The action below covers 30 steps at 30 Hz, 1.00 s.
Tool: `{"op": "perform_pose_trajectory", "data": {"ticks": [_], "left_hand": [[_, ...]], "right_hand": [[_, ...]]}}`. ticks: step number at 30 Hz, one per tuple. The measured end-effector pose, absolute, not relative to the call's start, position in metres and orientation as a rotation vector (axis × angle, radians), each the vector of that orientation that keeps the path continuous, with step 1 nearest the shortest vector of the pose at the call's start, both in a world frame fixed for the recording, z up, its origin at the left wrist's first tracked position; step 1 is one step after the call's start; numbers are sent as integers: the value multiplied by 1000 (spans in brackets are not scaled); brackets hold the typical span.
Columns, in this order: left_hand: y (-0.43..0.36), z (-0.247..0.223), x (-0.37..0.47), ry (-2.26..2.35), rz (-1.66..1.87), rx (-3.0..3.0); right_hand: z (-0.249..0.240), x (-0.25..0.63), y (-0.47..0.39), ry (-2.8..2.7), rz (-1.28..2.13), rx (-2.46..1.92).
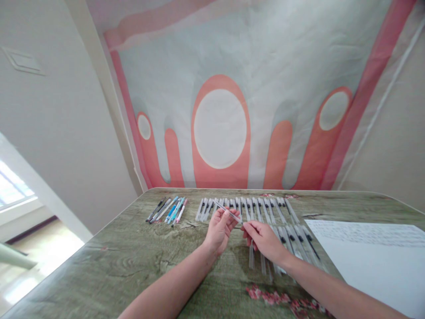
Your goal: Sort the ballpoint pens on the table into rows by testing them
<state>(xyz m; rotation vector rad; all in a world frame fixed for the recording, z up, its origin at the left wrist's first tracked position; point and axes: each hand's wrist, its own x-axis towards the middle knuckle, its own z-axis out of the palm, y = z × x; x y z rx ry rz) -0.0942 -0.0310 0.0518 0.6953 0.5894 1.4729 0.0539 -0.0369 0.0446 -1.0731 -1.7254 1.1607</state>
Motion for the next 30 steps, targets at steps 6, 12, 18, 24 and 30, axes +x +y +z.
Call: {"op": "perform_pose_trajectory", "data": {"ticks": [6, 12, 18, 24, 30], "left_hand": [[-32, 54, -95, 603, 1473, 658], [-32, 53, -95, 588, 1452, 680], [-33, 55, -94, 607, 1475, 674], [-34, 56, -94, 619, 1460, 664], [-33, 54, -95, 592, 1468, 684]], "right_hand": [[50, 54, -39, -1676, 1129, -1081], [48, 53, -37, -1646, 1201, -1084], [49, 55, -37, -1646, 1154, -1074], [48, 53, -37, -1692, 1145, -1055], [49, 54, -37, -1683, 1108, -1057]]}}
